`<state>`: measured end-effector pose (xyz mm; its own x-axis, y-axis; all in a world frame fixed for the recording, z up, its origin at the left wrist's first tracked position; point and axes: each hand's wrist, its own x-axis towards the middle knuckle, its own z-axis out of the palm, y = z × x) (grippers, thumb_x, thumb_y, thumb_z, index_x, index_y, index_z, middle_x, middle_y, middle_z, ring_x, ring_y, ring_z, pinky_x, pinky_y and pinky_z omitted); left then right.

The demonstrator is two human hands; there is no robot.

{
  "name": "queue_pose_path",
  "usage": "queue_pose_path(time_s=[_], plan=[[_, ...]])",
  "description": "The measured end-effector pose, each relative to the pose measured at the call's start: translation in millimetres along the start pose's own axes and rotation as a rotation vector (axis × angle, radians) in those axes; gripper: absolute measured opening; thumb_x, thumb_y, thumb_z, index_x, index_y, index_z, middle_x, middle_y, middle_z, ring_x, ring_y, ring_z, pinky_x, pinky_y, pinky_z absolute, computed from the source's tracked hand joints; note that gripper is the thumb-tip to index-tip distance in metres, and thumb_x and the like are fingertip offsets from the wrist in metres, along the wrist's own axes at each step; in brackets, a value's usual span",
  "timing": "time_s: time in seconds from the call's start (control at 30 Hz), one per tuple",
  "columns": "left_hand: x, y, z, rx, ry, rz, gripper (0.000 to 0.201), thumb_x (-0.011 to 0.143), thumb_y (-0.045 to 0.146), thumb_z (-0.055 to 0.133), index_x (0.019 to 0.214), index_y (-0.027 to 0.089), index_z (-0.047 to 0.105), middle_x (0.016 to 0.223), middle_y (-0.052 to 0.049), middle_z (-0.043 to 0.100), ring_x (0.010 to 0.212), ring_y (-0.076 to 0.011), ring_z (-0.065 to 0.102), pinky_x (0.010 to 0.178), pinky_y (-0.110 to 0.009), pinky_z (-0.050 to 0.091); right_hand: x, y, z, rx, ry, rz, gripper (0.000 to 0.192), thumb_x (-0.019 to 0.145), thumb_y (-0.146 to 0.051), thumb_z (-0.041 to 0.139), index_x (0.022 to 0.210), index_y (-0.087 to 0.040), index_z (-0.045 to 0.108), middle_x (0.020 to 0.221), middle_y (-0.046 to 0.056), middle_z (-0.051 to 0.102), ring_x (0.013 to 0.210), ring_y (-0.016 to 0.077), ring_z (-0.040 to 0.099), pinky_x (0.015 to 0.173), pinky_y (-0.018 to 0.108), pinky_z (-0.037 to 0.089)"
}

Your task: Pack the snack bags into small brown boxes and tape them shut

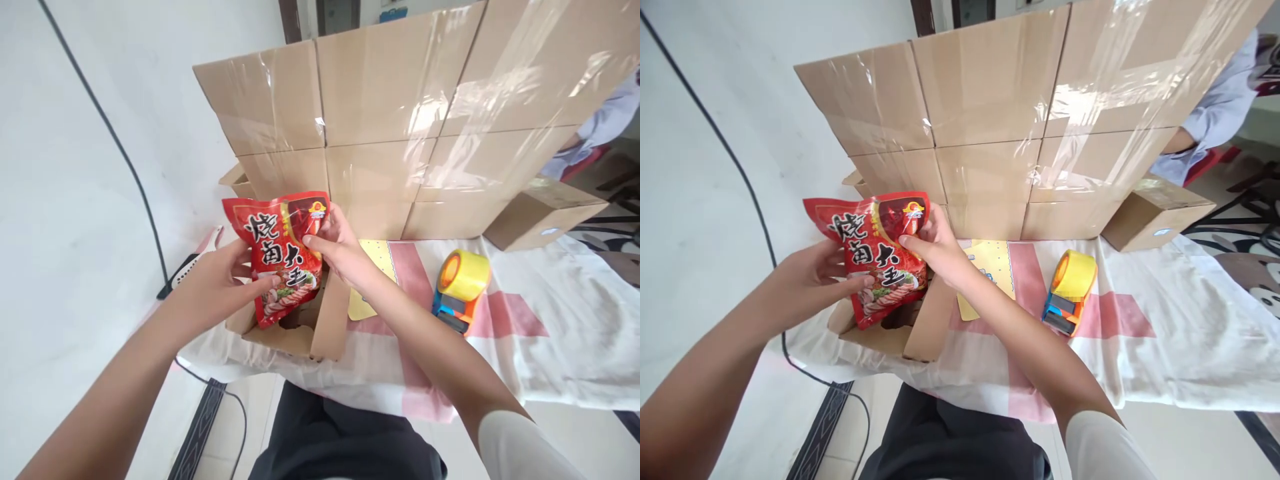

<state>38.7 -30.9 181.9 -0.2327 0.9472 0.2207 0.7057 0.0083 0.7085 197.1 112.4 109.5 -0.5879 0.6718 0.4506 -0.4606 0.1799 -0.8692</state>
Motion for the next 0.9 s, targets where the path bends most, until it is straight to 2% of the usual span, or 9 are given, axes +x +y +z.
queue_pose_path(time_s=[0.13, 0.23, 0.4, 0.5, 0.57, 0.67, 0.77, 0.83, 0.9], plan=[[3, -7, 1.6, 0.102, -0.127, -0.148, 0.056, 0.077, 0.055, 0.075, 0.124, 0.028, 0.061, 0.107, -0.004, 0.078, 0.088, -0.027, 0.076, 0.075, -0.041, 0.063, 1, -9, -16, -0.429, 0.287, -0.098, 0.09, 0.083, -0.041, 0.07, 0.151, -0.028, 0.012, 0.117, 0.009, 0.06, 0.102, 0.0236, 0.062, 0.092, 0.048, 0.057], [14, -13, 2.4, 0.136, -0.204, -0.187, 0.058, 0.077, 0.059, 0.07, 0.124, 0.026, 0.061, 0.105, -0.006, 0.079, 0.088, -0.0287, 0.076, 0.071, -0.039, 0.061, 1, -27, -35, -0.648, 0.45, -0.242, 0.081, 0.089, -0.041, 0.064, 0.152, -0.033, 0.013, 0.125, 0.01, 0.053, 0.107, 0.0232, 0.058, 0.093, 0.045, 0.054], [20, -24, 28.3, 0.463, -0.31, -0.09, 0.032, 0.075, 0.046, 0.066, 0.098, 0.023, 0.068, 0.088, -0.009, 0.077, 0.076, -0.0329, 0.073, 0.063, -0.039, 0.054, 5, -43, -59, -0.704, 0.504, -0.247, 0.077, 0.094, -0.05, 0.058, 0.153, -0.035, 0.011, 0.124, 0.008, 0.051, 0.102, 0.0202, 0.06, 0.085, 0.039, 0.054], [14, -25, 54.8, 0.587, -0.435, -0.036, 0.03, 0.08, 0.041, 0.059, 0.1, 0.021, 0.07, 0.088, -0.011, 0.077, 0.078, -0.0342, 0.072, 0.066, -0.039, 0.052, 8, -43, -63, -0.71, 0.532, -0.202, 0.077, 0.092, -0.045, 0.06, 0.152, -0.033, 0.015, 0.124, 0.008, 0.053, 0.103, 0.0203, 0.061, 0.089, 0.039, 0.053], [8, -23, 70.8, 0.711, -0.448, -0.044, 0.03, 0.082, 0.036, 0.057, 0.101, 0.018, 0.071, 0.082, -0.013, 0.074, 0.074, -0.0344, 0.07, 0.066, -0.04, 0.05, 9, -41, -62, -0.717, 0.52, -0.152, 0.073, 0.091, -0.04, 0.061, 0.15, -0.028, 0.021, 0.122, 0.008, 0.056, 0.101, 0.0204, 0.061, 0.087, 0.038, 0.052], [-4, -16, 79.0, 0.791, -0.285, 0.032, 0.031, 0.082, 0.038, 0.059, 0.101, 0.017, 0.072, 0.086, -0.015, 0.072, 0.079, -0.0356, 0.069, 0.069, -0.042, 0.051, 9, -37, -59, -0.814, 0.384, 0.004, 0.054, 0.092, -0.039, 0.058, 0.14, -0.023, 0.04, 0.111, 0.007, 0.063, 0.098, 0.0217, 0.062, 0.084, 0.038, 0.051], [-25, -15, 61.8, 0.725, -0.021, 0.071, 0.048, 0.084, 0.057, 0.057, 0.114, 0.024, 0.072, 0.104, -0.014, 0.07, 0.1, -0.0395, 0.066, 0.077, -0.047, 0.053, 6, -34, -60, -0.941, 0.117, 0.275, 0.042, 0.094, -0.05, 0.054, 0.123, -0.02, 0.058, 0.107, 0.009, 0.068, 0.099, 0.0251, 0.064, 0.087, 0.041, 0.049], [-46, -23, 43.9, 0.696, 0.148, -0.082, 0.062, 0.085, 0.069, 0.05, 0.128, 0.028, 0.067, 0.115, -0.013, 0.069, 0.109, -0.0422, 0.063, 0.085, -0.054, 0.052, 3, -31, -62, -0.954, -0.058, 0.414, 0.046, 0.093, -0.059, 0.051, 0.115, -0.02, 0.063, 0.115, 0.012, 0.069, 0.103, 0.0274, 0.064, 0.087, 0.04, 0.049], [-69, -39, 29.6, 0.633, 0.232, -0.358, 0.075, 0.083, 0.077, 0.046, 0.138, 0.028, 0.06, 0.121, -0.015, 0.068, 0.11, -0.0452, 0.062, 0.089, -0.063, 0.05, 3, -28, -64, -0.955, -0.151, 0.483, 0.049, 0.093, -0.063, 0.051, 0.113, -0.021, 0.065, 0.123, 0.012, 0.068, 0.107, 0.0286, 0.064, 0.085, 0.038, 0.048]])
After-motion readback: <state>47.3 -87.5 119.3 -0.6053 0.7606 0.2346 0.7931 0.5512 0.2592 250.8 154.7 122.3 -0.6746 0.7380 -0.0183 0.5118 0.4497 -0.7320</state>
